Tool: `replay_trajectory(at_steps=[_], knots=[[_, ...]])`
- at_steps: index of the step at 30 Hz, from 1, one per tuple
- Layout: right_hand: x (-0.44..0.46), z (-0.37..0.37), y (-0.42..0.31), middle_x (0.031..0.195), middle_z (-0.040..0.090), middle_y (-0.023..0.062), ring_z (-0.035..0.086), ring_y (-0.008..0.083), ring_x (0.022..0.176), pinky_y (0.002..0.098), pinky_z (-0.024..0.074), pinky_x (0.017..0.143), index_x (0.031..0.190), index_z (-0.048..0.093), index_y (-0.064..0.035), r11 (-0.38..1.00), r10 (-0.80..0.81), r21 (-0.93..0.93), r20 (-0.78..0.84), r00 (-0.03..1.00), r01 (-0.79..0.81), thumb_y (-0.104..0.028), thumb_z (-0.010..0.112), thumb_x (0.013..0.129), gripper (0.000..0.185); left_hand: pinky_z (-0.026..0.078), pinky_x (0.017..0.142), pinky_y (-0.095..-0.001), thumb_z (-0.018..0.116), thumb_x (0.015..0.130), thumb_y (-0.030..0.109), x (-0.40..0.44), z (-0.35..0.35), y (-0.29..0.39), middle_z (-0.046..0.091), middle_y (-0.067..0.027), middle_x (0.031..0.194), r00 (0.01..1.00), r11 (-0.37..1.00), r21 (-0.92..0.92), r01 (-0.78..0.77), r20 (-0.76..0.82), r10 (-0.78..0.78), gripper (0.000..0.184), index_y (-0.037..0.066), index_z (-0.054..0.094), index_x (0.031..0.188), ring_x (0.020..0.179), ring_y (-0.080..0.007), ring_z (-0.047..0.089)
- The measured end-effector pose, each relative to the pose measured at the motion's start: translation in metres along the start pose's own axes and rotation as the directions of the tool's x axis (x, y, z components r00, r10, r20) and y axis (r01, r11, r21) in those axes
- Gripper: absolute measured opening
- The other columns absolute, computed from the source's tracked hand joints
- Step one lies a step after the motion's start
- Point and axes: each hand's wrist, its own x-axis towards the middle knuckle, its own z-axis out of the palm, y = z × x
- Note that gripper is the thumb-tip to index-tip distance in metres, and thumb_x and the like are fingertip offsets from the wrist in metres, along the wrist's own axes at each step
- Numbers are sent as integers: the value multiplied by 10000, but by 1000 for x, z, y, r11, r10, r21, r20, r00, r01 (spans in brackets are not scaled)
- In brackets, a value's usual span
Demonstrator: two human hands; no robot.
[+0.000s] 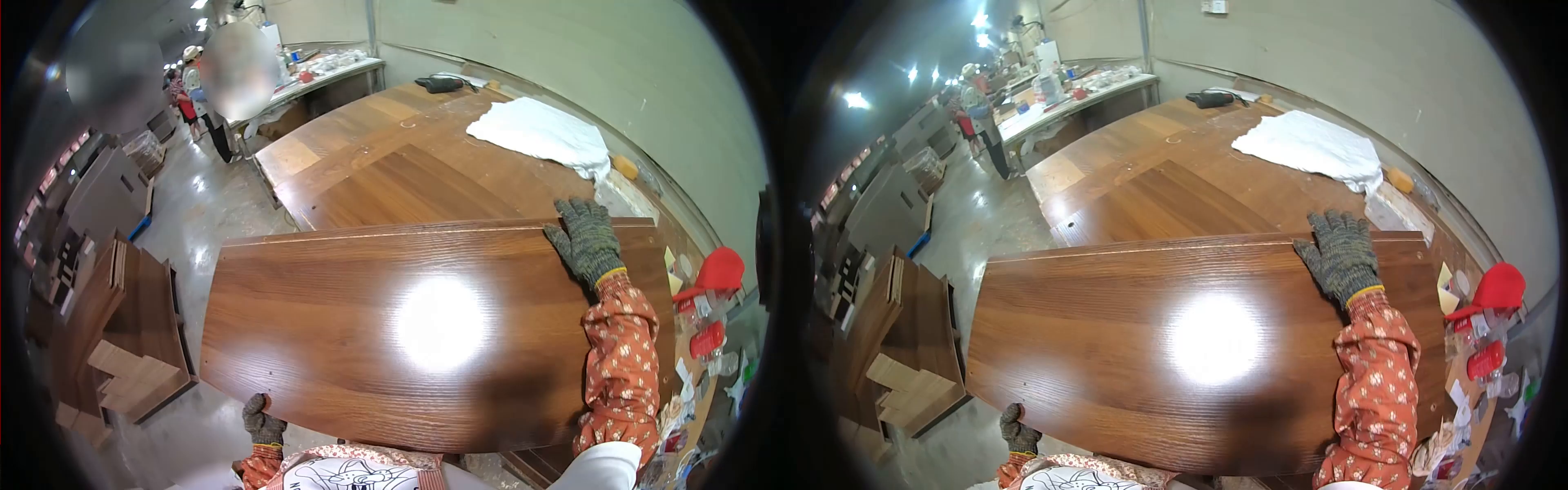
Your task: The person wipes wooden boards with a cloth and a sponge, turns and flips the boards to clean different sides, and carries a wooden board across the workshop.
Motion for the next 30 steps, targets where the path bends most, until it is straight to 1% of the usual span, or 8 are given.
replay_trajectory(at_steps=[5, 11, 15, 18, 20, 22, 26, 30], knots=[[38, -5, -7, 1182, 582, 148, 563, 321, 1083, 442, 438, 934, 1344, 444, -163, 970, -204, -38, 399, 894, 238, -268, 485, 917, 442, 415, 1032, -499, 593, 688, -11, -11, -5, -14, 550, -167, 1216, 1000, 993, -116, 3, -5, -4, 539, -5, 496, 1219, 1117, -346, 535], [44, 16, 2, 1127, 602, 152, 596, 332, 1010, 450, 467, 870, 1347, 424, -178, 953, -274, -31, 334, 902, 301, -158, 450, 905, 443, 419, 1028, -486, 588, 718, 3, -13, 0, -6, 553, -154, 1225, 999, 989, -141, 32, 10, -30, 532, 9, 486, 1240, 1126, -333, 533], [40, 34, -8, 875, 651, 173, 601, 378, 900, 458, 457, 819, 1146, 604, -90, 997, 42, 58, 210, 977, -55, -370, 467, 917, 386, 430, 1013, -480, 598, 769, 78, -27, 38, 1, 557, -149, 1222, 997, 997, -66, -41, -69, 37, 499, 23, 489, 1253, 1124, -319, 540], [35, 47, -4, 1111, 614, 180, 565, 341, 1034, 454, 419, 911, 1157, 593, -71, 991, 68, 121, -49, 996, -62, -408, 556, 859, 451, 431, 999, -476, 614, 817, 151, -12, 26, 18, 554, -147, 1226, 992, 995, 63, -78, -97, 84, 466, -13, 498, 1238, 1136, -312, 529], [31, 6, -2, 1205, 573, 171, 528, 333, 1115, 445, 385, 974, 1202, 569, -73, 995, 99, 8, 129, 987, -100, -410, 588, 835, 498, 425, 997, -480, 591, 866, 171, 38, 29, 34, 542, -156, 1249, 983, 922, 349, -167, -6, 181, 418, -44, 507, 1214, 1154, -303, 513], [15, 8, 31, 1205, 574, 174, 529, 344, 1121, 437, 390, 978, 1229, 550, -69, 976, 141, -180, 91, 986, -123, -425, 618, 808, 555, 415, 1006, -484, 549, 903, 149, 81, 81, 46, 520, -178, 1279, 996, 997, 58, 48, 74, -52, 390, -62, 497, 1227, 1179, -299, 492], [-44, 5, 95, 1263, 540, 206, 517, 359, 1167, 416, 409, 981, 1300, 499, -60, 707, 705, -120, 189, 684, -697, -491, 686, 744, 728, 417, 1003, -470, 560, 898, 149, 195, 58, 49, 521, -177, 1278, 994, 915, 393, -91, -19, 107, 398, -59, 496, 1232, 1173, -291, 493], [-178, 51, 141, 1346, 469, 228, 482, 361, 1221, 402, 383, 1018, 1387, 391, -63, 499, 833, -5, 278, 478, -867, -529, 676, 757, 834, 419, 1000, -455, 572, 894, 149, 283, 59, 10, 522, -176, 1278, 978, 738, 649, -185, 50, 202, 407, -56, 496, 1237, 1167, -283, 495]])
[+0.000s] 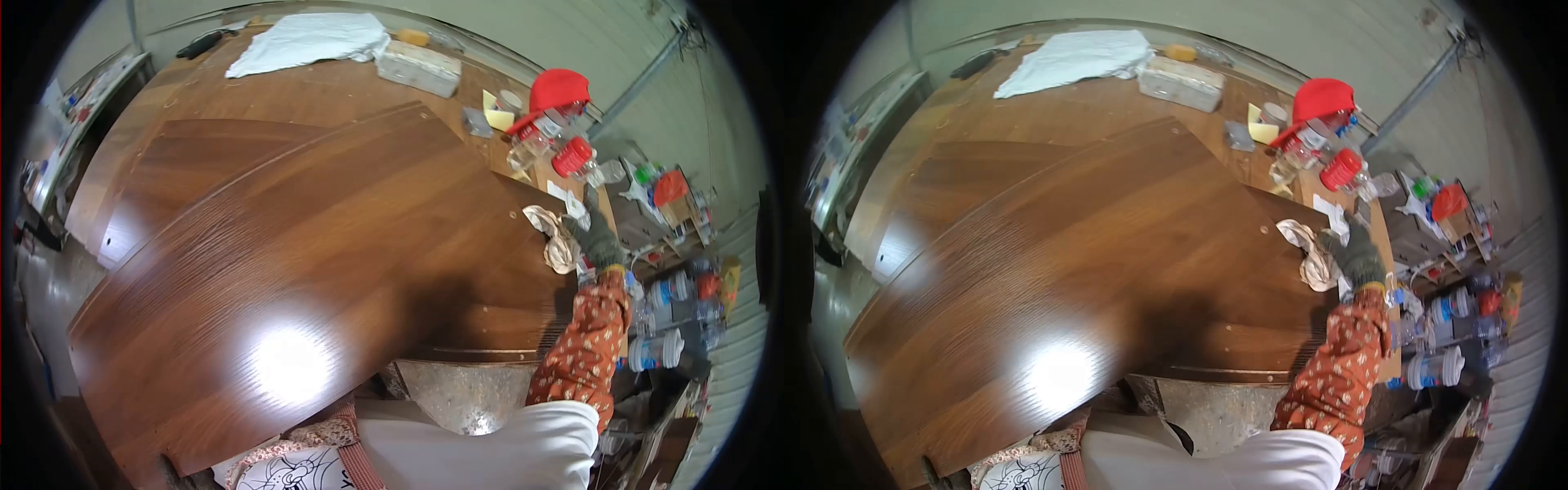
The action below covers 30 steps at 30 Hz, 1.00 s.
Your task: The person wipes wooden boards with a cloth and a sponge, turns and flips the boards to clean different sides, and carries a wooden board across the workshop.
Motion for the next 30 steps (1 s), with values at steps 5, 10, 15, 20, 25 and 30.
replay_trajectory(at_steps=[5, 10, 15, 20, 25, 30], knots=[[-82, 34, 28, 1296, 496, 240, 559, 344, 1106, 402, 433, 944, 1328, 444, -35, 943, 284, 192, -45, 958, -270, -309, 693, 806, 640, 421, 995, -437, 587, 888, 149, -62, -19, -4, 523, -175, 1277, 972, 899, 381, -218, 1, 235, 418, -52, 496, 1244, 1159, -272, 497], [-47, 44, 1, 1096, 601, 199, 558, 363, 1071, 428, 444, 922, 1257, 493, -25, 1000, -9, 5, -253, 967, 11, -273, 676, 765, 580, 424, 991, -420, 602, 883, 149, -77, -56, -13, 524, -174, 1277, 902, 637, 682, -359, 78, 425, 430, -48, 496, 1251, 1152, -262, 499], [36, 64, 42, 1116, 622, 162, 597, 270, 1022, 348, 464, 888, 1176, 581, -12, 899, 82, 439, -197, 977, 13, -46, 504, 798, 387, 440, 974, -411, 632, 860, 161, -96, -59, -14, 543, -156, 1254, 954, 813, 533, -236, -33, 299, 437, -18, 516, 1241, 1125, -258, 520], [58, 19, -137, 1191, 585, 153, 554, 247, 1116, 347, 403, 996, 1257, 514, -4, 766, -328, 297, -582, 744, 570, -40, 452, 852, 411, 488, 915, -430, 668, 816, 171, -108, -12, 21, 586, -138, 1184, 951, 848, -478, 230, -75, -300, 460, 37, 523, 1231, 1043, -282, 583], [73, -24, -282, 1213, 580, 119, 561, 224, 1067, 318, 426, 954, 1285, 503, -34, 515, -488, 334, -643, 590, 789, -107, 453, 934, 363, 511, 896, -452, 643, 802, 105, -115, 24, 40, 589, -164, 1168, 953, 848, -488, 204, -98, -286, 502, 12, 472, 1265, 1022, -314, 592], [37, 89, -341, 1117, 591, 186, 555, 338, 1080, 399, 432, 937, 1171, 556, -36, 491, -748, 464, -210, 630, 738, -145, 507, 897, 299, 498, 923, -474, 632, 795, 96, -123, 29, 42, 547, -184, 1217, 948, 839, -506, 198, -119, -295, 537, 2, 438, 1287, 1080, -322, 564]])
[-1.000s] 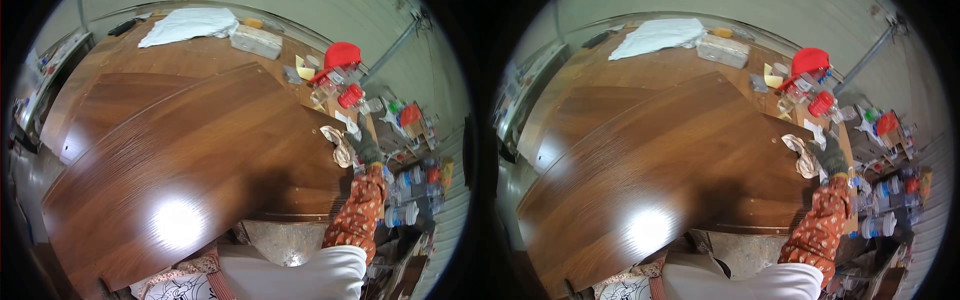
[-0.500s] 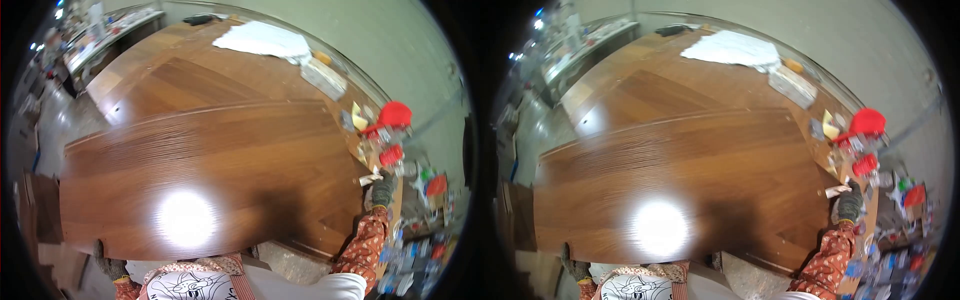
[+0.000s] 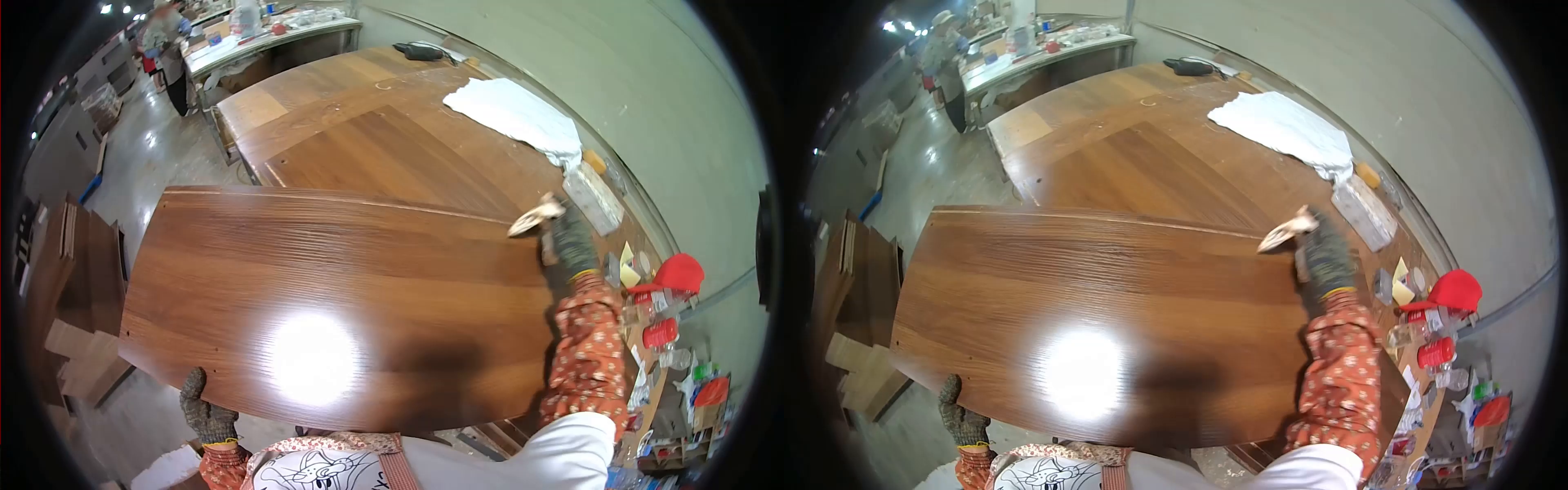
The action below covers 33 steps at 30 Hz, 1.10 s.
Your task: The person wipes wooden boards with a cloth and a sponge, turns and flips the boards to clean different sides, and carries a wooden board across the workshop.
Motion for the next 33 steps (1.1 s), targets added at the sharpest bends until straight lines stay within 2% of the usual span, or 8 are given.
replay_trajectory(at_steps=[3, 7, 11, 17, 19, 27, 30, 33], knots=[[-3, 88, -12, 1038, 596, 172, 572, 371, 961, 444, 462, 839, 997, 591, -54, 908, -172, -395, -53, 984, 137, -108, 488, 825, 208, 491, 937, -468, 629, 789, 93, -10, 21, 2, 536, -187, 1228, 999, 998, -51, 43, 22, -42, 554, -2, 425, 1296, 1091, -321, 556], [16, 154, -127, 891, 614, 197, 598, 375, 846, 451, 463, 758, 966, 579, -24, 915, -382, -84, 137, 914, 395, -112, 441, 836, 209, 491, 940, -461, 629, 784, 96, -6, 19, 3, 537, -188, 1225, 999, 998, -58, 30, 47, -27, 561, -4, 423, 1296, 1088, -321, 558], [28, 217, -203, 899, 625, 192, 603, 343, 836, 420, 472, 767, 974, 598, -35, 754, -614, -214, 104, 782, 621, -117, 479, 828, 206, 488, 942, -459, 618, 783, 83, -8, 19, 4, 542, -187, 1221, 996, 998, -24, 62, 68, -61, 554, -6, 425, 1295, 1089, -318, 560], [7, 105, -111, 1099, 573, 204, 532, 383, 1050, 459, 426, 902, 1100, 564, -64, 893, -342, -282, 83, 936, 351, -264, 476, 913, 288, 472, 962, -466, 603, 758, 42, -8, 26, 2, 554, -190, 1209, 989, 980, -172, 102, 121, -81, 557, -16, 438, 1286, 1095, -319, 561], [2, 98, -87, 1200, 530, 185, 476, 362, 1151, 458, 386, 968, 1121, 575, -90, 922, -7, -382, 150, 989, 64, -296, 420, 945, 313, 463, 977, -474, 596, 730, 9, -6, 20, 3, 547, -190, 1219, 984, 962, -228, 151, 125, -124, 579, -5, 442, 1288, 1110, -327, 554], [34, 250, -250, 939, 659, 86, 537, 317, 1070, 501, 337, 958, 1029, 666, -280, 691, -486, -422, 329, 809, 587, -219, 493, 822, 276, 421, 1021, -492, 609, 694, -13, -14, 38, 13, 548, -188, 1200, 971, 956, -210, 205, 164, -172, 634, -7, 415, 1297, 1126, -358, 540], [38, 281, -349, 1034, 643, 143, 537, 337, 1079, 512, 342, 957, 982, 658, -49, 736, -523, -294, 325, 788, 610, -231, 480, 854, 285, 396, 1039, -503, 602, 694, -31, -21, 49, 21, 545, -194, 1210, 962, 928, -275, 251, 178, -207, 634, -16, 410, 1298, 1140, -369, 530], [45, 312, -386, 1032, 639, 158, 540, 334, 1059, 477, 394, 909, 1007, 647, -66, 738, -599, -221, 220, 770, 637, -228, 473, 854, 283, 392, 1041, -505, 599, 694, -36, -19, 49, 20, 544, -195, 1212, 953, 924, -263, 277, 200, -229, 633, -18, 410, 1298, 1143, -371, 528]])
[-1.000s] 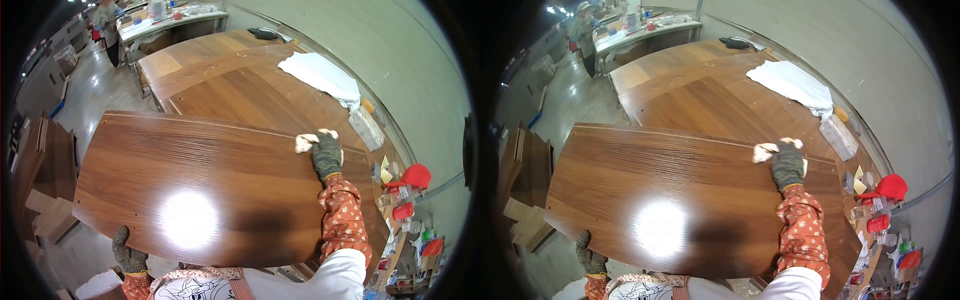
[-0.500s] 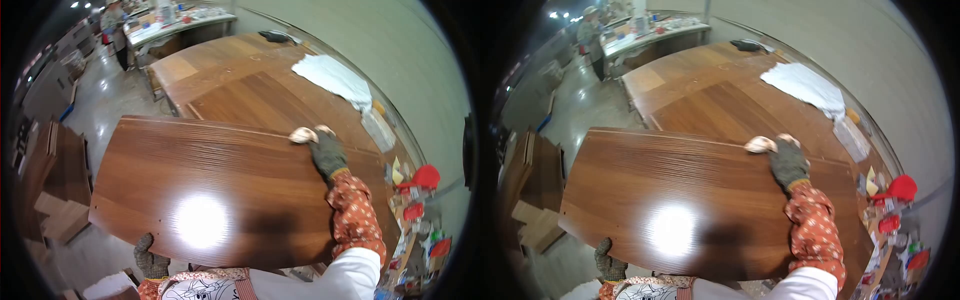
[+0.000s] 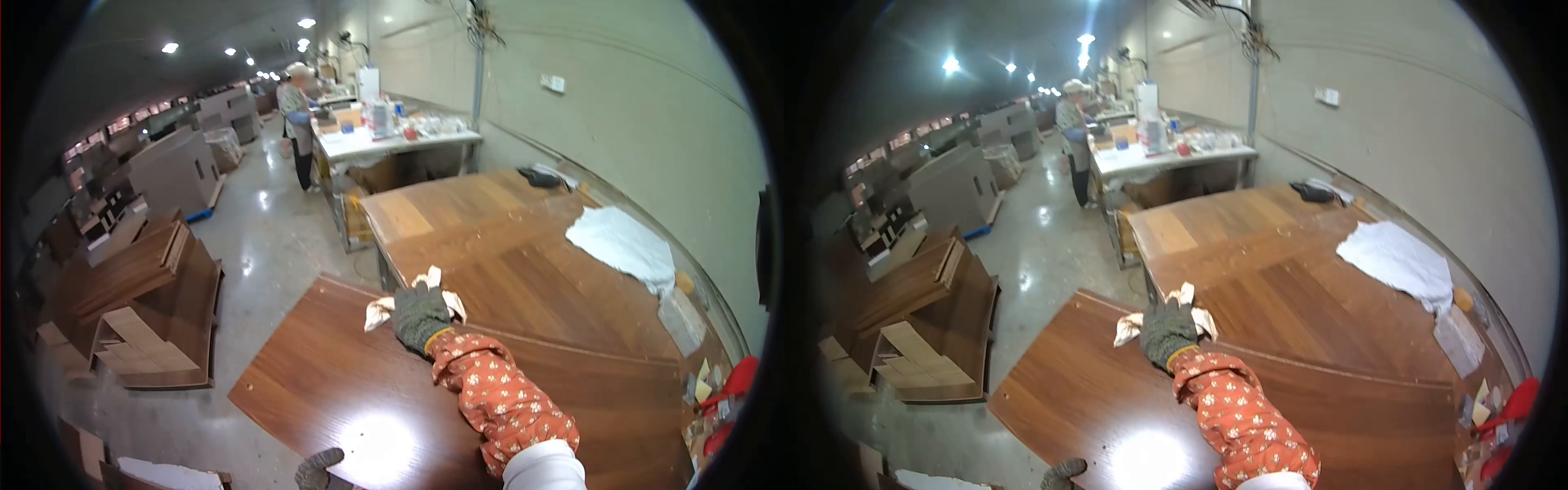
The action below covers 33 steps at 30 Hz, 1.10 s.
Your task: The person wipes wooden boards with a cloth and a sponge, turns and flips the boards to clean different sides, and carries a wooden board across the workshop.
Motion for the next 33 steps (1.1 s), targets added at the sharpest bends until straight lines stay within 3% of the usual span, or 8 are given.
replay_trajectory(at_steps=[3, 4, 13, 15, 18, 23, 26, 33], knots=[[-16, -28, 29, 1002, 623, 182, 581, 375, 981, 477, 464, 813, 957, 637, -104, 930, -10, 368, 36, 999, -4, -274, 546, 823, 235, 388, 1043, -506, 597, 694, -41, 3, -1, 2, 543, -196, 1215, 1000, 1000, 8, 20, 9, -20, 632, -20, 410, 1297, 1146, -372, 525], [-29, -69, 36, 1016, 612, 174, 600, 379, 933, 478, 485, 778, 975, 626, -126, 925, 72, 351, 213, 974, -145, -293, 589, 803, 243, 387, 1044, -507, 596, 694, -42, 3, -1, 4, 543, -196, 1216, 1000, 1000, 11, 26, 6, -26, 631, -21, 410, 1297, 1147, -373, 525], [-218, -124, 215, 980, 633, 196, 572, 403, 964, 467, 458, 833, 996, 652, -104, 952, 298, 40, 94, 950, -303, -286, 550, 854, 253, 376, 1050, -512, 587, 695, -57, 12, -25, 10, 541, -199, 1223, 997, 999, -18, 29, 69, -28, 627, -28, 409, 1296, 1156, -378, 518], [-240, -103, 294, 919, 651, 204, 619, 394, 863, 450, 499, 750, 991, 645, -75, 809, 585, -256, 261, 768, -529, -331, 536, 880, 300, 374, 1052, -513, 586, 696, -60, 12, -35, 9, 540, -200, 1225, 997, 1000, -21, 17, 81, -15, 626, -29, 409, 1296, 1158, -379, 516], [-217, -134, 381, 841, 656, 205, 644, 377, 733, 434, 519, 629, 1020, 618, -39, 409, 879, 149, 201, 433, -900, -434, 526, 894, 425, 370, 1054, -514, 583, 696, -65, 12, -42, 8, 539, -201, 1227, 995, 1000, -30, 10, 102, -7, 625, -32, 409, 1296, 1161, -381, 514], [-203, -121, 375, 986, 655, 221, 649, 325, 865, 411, 519, 728, 1109, 597, -64, 699, 711, -22, -83, 698, -715, -481, 581, 864, 484, 356, 1061, -529, 552, 702, -99, 26, -62, -2, 531, -226, 1246, 987, 997, -75, -25, 154, 37, 615, -48, 413, 1298, 1179, -394, 500], [-202, -187, 301, 1178, 593, 237, 593, 269, 1085, 414, 440, 940, 1282, 528, -142, 742, 661, -55, 226, 716, -668, -501, 638, 822, 594, 358, 1061, -529, 553, 707, -92, 25, -63, -3, 525, -240, 1249, 989, 997, -51, -61, 134, 67, 617, -54, 406, 1305, 1172, -395, 507], [-147, -179, 249, 1159, 596, 247, 594, 299, 1057, 424, 444, 928, 1259, 540, -122, 890, 455, -81, 227, 861, -449, -509, 627, 826, 587, 421, 1005, -502, 593, 765, 7, 16, -65, -26, 564, -238, 1181, 999, 975, -222, 2, -47, -13, 492, -69, 463, 1234, 1076, -385, 567]])
